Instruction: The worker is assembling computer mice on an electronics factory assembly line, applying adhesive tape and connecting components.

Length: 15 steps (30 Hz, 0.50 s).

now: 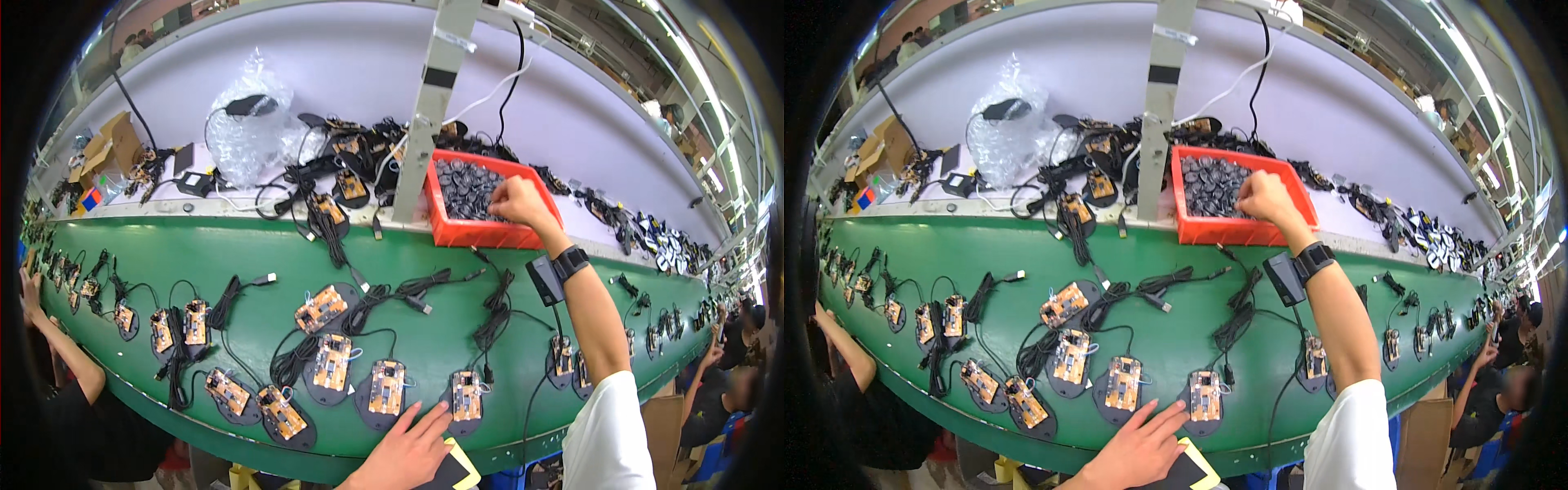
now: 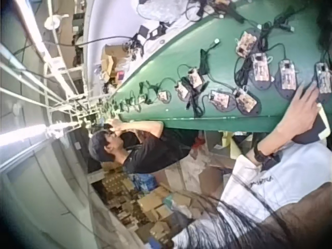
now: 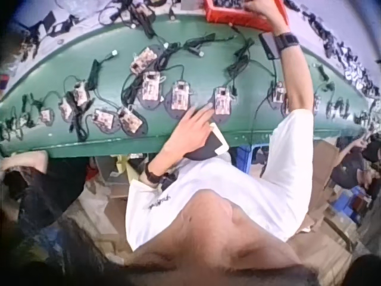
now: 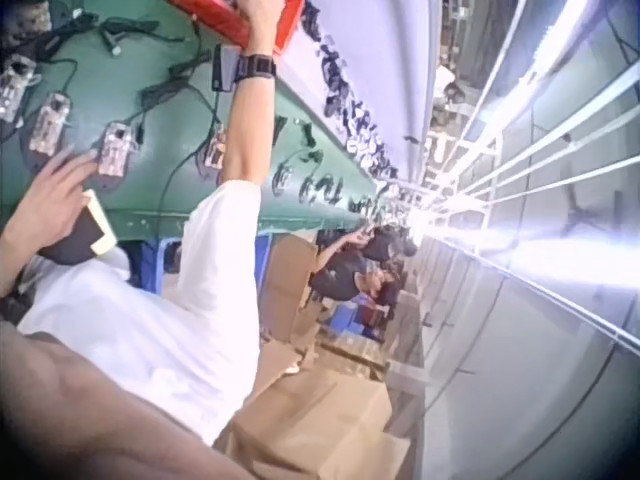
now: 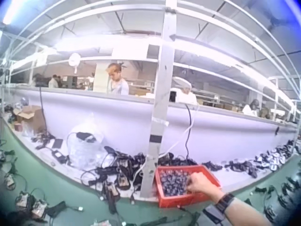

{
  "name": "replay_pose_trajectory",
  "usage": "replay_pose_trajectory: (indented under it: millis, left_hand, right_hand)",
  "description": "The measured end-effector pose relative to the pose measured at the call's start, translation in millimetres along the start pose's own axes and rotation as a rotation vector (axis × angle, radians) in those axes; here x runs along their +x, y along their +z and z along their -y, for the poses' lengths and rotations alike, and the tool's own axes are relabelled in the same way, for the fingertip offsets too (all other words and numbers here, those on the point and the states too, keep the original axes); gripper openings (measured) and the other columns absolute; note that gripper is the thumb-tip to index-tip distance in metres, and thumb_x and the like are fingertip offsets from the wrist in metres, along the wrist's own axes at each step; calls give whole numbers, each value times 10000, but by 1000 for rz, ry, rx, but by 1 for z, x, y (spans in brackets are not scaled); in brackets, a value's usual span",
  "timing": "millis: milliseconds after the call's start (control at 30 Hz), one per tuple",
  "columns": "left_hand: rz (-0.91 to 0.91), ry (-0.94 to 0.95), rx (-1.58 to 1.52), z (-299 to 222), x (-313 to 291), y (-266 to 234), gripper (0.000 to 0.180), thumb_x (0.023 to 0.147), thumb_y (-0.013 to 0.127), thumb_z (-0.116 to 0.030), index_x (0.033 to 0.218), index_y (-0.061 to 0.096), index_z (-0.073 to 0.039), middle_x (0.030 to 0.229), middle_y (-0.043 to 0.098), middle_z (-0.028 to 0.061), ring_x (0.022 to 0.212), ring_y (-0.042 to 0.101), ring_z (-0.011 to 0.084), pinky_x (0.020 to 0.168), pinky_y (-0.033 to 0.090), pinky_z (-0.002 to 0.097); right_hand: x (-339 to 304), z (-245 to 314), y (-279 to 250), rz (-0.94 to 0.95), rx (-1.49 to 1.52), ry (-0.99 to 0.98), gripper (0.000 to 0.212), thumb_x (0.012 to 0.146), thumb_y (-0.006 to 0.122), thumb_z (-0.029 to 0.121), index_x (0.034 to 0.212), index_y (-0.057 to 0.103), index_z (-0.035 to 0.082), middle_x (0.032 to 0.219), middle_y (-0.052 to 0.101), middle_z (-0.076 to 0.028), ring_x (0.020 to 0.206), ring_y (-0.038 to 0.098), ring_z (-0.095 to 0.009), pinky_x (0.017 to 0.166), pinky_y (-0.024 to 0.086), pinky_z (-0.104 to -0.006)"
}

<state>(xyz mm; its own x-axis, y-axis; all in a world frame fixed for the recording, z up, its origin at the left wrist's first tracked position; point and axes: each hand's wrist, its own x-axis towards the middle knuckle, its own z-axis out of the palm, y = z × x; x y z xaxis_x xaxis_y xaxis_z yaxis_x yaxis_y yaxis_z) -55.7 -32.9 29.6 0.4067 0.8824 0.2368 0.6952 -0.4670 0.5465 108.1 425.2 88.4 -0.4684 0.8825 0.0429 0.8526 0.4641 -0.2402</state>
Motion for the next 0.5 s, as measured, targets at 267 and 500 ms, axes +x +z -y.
replay_pose_trajectory:
  millis: [267, 500]
  left_hand:
    - [-3, 62, -66, 8, 3, -11, 268, 946, 699, -212, 817, 668, 21, 1356, 632, 212, 1396, 537, 337, 1178, 397, 512]
    - [12, 71, -85, 0, 12, -7, 273, 959, 680, -200, 806, 660, 25, 1380, 615, 211, 1390, 537, 331, 1184, 389, 510]
  right_hand:
    - [-195, 88, -17, -105, 466, -380, 221, 855, 814, 99, 1072, 790, 70, 1028, 669, -71, 940, 672, -205, 804, 563, -337]
    - [-315, 116, 25, 53, 567, -182, 369, 841, 775, -33, 1203, 732, 27, 1171, 691, -129, 1101, 670, -321, 892, 588, -400]
